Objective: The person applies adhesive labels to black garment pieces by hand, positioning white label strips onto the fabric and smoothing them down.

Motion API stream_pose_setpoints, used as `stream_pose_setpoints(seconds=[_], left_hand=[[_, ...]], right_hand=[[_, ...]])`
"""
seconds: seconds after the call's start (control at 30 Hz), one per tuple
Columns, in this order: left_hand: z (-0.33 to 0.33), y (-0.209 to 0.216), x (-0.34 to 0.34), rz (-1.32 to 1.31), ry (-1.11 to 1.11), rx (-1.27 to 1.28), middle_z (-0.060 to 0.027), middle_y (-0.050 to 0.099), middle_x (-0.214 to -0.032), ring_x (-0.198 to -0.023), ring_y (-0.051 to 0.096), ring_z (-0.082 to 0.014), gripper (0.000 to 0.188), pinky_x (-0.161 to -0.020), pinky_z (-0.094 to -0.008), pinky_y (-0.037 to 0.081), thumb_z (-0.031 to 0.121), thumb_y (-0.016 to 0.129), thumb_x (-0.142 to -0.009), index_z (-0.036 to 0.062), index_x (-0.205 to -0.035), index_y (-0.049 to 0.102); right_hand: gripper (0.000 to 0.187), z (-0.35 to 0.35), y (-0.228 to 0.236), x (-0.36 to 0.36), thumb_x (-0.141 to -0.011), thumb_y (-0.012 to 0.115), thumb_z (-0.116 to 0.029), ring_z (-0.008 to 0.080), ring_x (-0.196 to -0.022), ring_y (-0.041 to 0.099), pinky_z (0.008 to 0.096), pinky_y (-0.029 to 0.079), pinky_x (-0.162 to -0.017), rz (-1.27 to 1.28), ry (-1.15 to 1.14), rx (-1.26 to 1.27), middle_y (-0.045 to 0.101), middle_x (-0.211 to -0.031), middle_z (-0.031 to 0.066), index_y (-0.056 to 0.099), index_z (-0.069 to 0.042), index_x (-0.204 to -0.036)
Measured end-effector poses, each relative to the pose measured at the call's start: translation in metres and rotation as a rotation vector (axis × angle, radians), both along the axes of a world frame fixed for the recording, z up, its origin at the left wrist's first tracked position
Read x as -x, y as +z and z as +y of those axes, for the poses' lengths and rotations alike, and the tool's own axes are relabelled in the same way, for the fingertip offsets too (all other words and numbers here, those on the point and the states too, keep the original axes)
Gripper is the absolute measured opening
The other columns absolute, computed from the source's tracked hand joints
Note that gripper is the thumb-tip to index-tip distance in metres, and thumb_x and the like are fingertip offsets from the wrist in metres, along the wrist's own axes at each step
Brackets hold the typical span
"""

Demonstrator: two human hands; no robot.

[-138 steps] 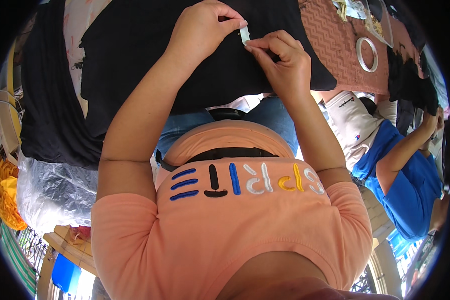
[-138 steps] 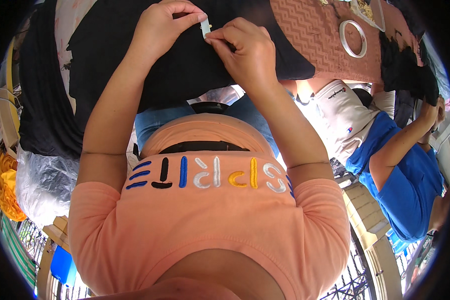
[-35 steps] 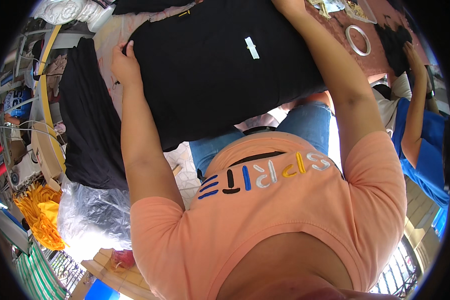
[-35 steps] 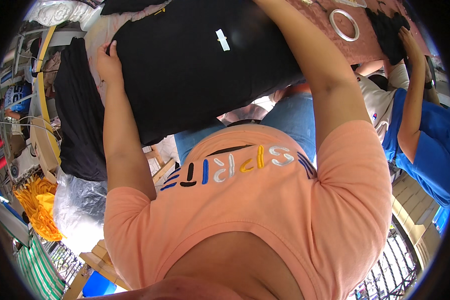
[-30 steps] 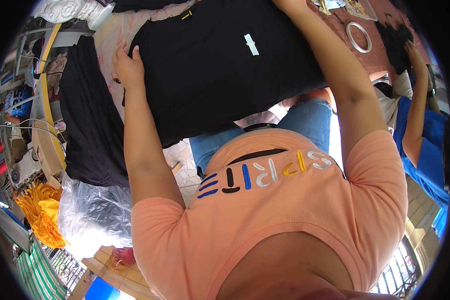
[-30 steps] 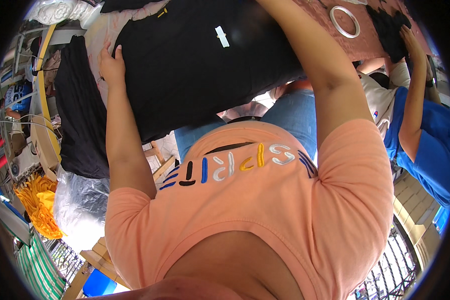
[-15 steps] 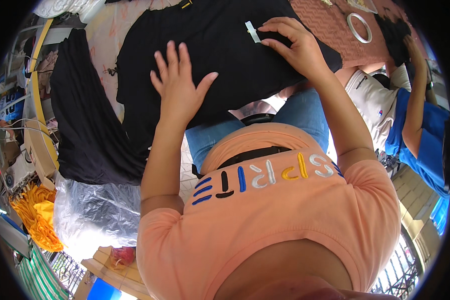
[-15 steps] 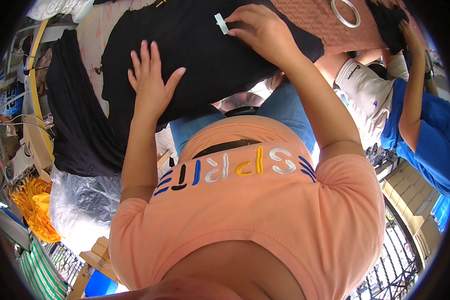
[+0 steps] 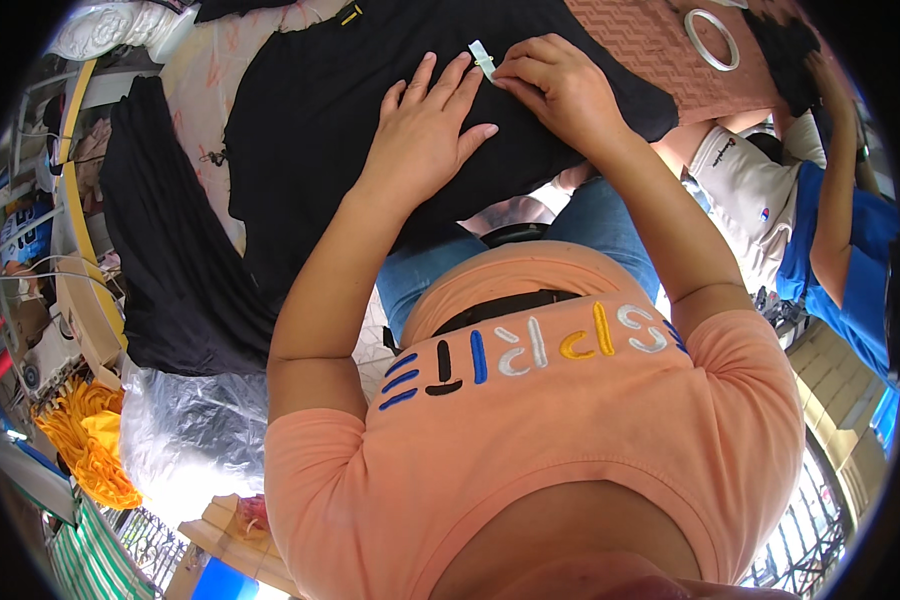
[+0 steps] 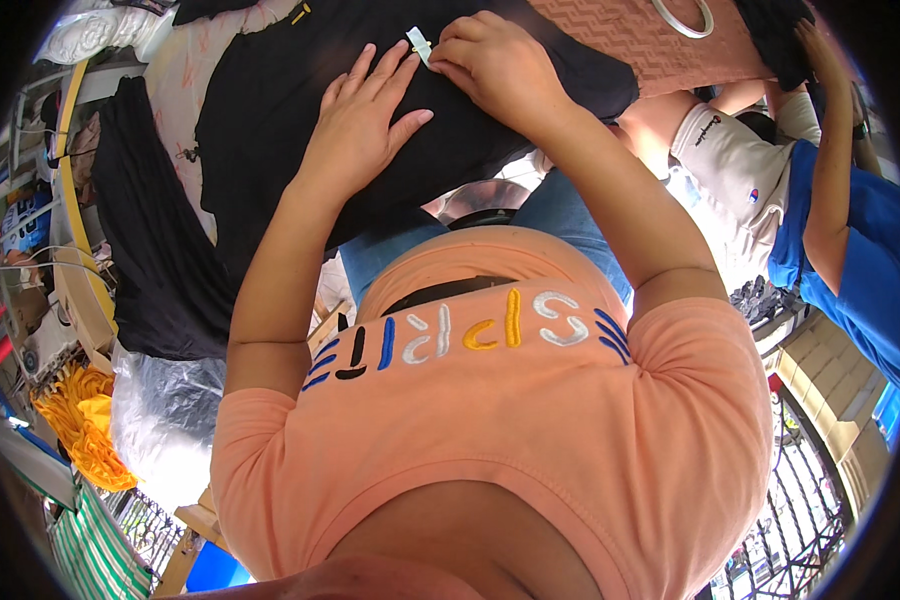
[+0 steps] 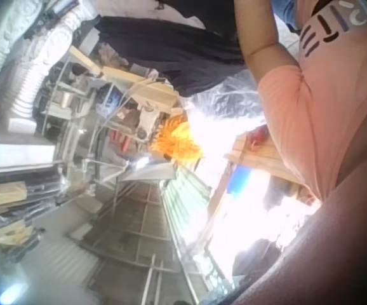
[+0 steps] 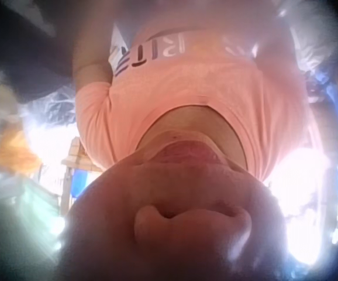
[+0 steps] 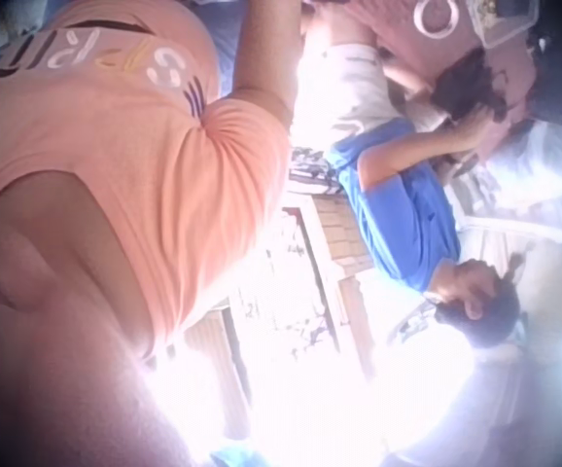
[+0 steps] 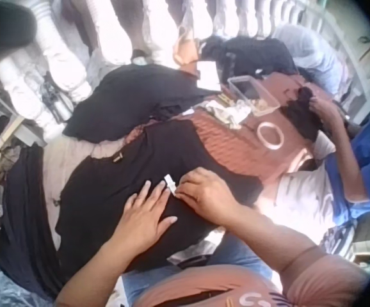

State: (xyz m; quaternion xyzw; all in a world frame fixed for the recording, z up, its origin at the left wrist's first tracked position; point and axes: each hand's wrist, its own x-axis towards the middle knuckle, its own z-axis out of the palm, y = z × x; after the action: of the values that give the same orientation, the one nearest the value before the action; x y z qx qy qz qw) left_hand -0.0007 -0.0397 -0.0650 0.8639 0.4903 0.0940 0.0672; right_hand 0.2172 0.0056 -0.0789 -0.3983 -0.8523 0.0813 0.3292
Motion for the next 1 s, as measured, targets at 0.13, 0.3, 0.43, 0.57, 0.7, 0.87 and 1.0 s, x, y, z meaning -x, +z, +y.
stream_pose_setpoints(seconds=[0.13,0.3,0.43,0.57,0.7,0.87,1.0], left_hand=[[0.000,0.002,0.002,-0.096,-0.004,0.014,-0.0075,0.043,-0.157,-0.148,0.035,-0.0343,0.059,-0.116,-0.0547,0.029,0.044,0.064,-0.096,0.0148,-0.146,0.051],[-0.007,0.001,0.001,-0.106,-0.055,-0.028,-0.0056,0.048,-0.152,-0.146,0.037,-0.0334,0.050,-0.115,-0.0593,0.028,0.046,0.067,-0.093,0.0237,-0.138,0.060],[-0.010,0.000,-0.004,-0.092,-0.026,-0.051,-0.0049,0.047,-0.152,-0.145,0.038,-0.0329,0.047,-0.114,-0.0605,0.029,0.047,0.067,-0.094,0.0262,-0.136,0.062],[-0.010,0.000,-0.004,-0.092,-0.029,-0.055,-0.0057,0.047,-0.152,-0.145,0.038,-0.0332,0.047,-0.113,-0.0600,0.030,0.046,0.067,-0.093,0.0262,-0.136,0.063],[-0.008,0.001,-0.002,-0.117,-0.042,-0.032,-0.0068,0.046,-0.153,-0.145,0.038,-0.0337,0.051,-0.115,-0.0571,0.030,0.045,0.069,-0.092,0.0224,-0.137,0.061],[0.008,0.004,0.006,-0.246,-0.079,-0.019,-0.0063,0.042,-0.158,-0.148,0.034,-0.0343,0.066,-0.117,-0.0562,0.026,0.044,0.068,-0.092,0.0141,-0.148,0.048],[0.022,0.004,0.013,-0.030,-0.174,-0.045,0.0000,0.035,-0.163,-0.153,0.024,-0.0327,0.068,-0.120,-0.0577,0.018,0.047,0.060,-0.097,0.0169,-0.155,0.041]], right_hand=[[0.013,0.006,0.000,-0.001,-0.084,0.075,-0.016,0.0247,-0.097,0.066,0.0366,0.055,-0.082,0.040,0.007,0.036,0.070,-0.102,0.0025,0.075,-0.010,-0.095],[0.013,0.008,-0.002,-0.002,-0.085,0.075,-0.017,0.0248,-0.096,0.065,0.0364,0.054,-0.082,0.066,0.019,0.018,0.071,-0.100,0.0021,0.075,-0.008,-0.095],[0.013,0.008,-0.003,0.001,-0.085,0.075,-0.018,0.0246,-0.096,0.065,0.0368,0.054,-0.082,0.098,-0.036,0.083,0.071,-0.099,0.0022,0.075,-0.008,-0.094],[0.012,0.007,-0.002,0.002,-0.084,0.076,-0.017,0.0245,-0.095,0.065,0.0372,0.054,-0.082,0.102,-0.039,0.103,0.070,-0.099,0.0023,0.075,-0.009,-0.093],[0.012,0.008,-0.002,-0.002,-0.083,0.077,-0.016,0.0251,-0.096,0.064,0.0378,0.054,-0.083,0.046,0.038,0.006,0.069,-0.100,0.0025,0.075,-0.009,-0.092],[0.013,0.005,-0.007,-0.001,-0.083,0.076,-0.023,0.0244,-0.095,0.063,0.0395,0.053,-0.081,0.091,0.034,0.008,0.069,-0.099,-0.0003,0.076,-0.012,-0.089],[0.011,0.003,-0.005,-0.002,-0.084,0.075,-0.024,0.0236,-0.096,0.063,0.0386,0.053,-0.082,0.060,0.019,0.000,0.069,-0.100,-0.0009,0.076,-0.014,-0.089]])
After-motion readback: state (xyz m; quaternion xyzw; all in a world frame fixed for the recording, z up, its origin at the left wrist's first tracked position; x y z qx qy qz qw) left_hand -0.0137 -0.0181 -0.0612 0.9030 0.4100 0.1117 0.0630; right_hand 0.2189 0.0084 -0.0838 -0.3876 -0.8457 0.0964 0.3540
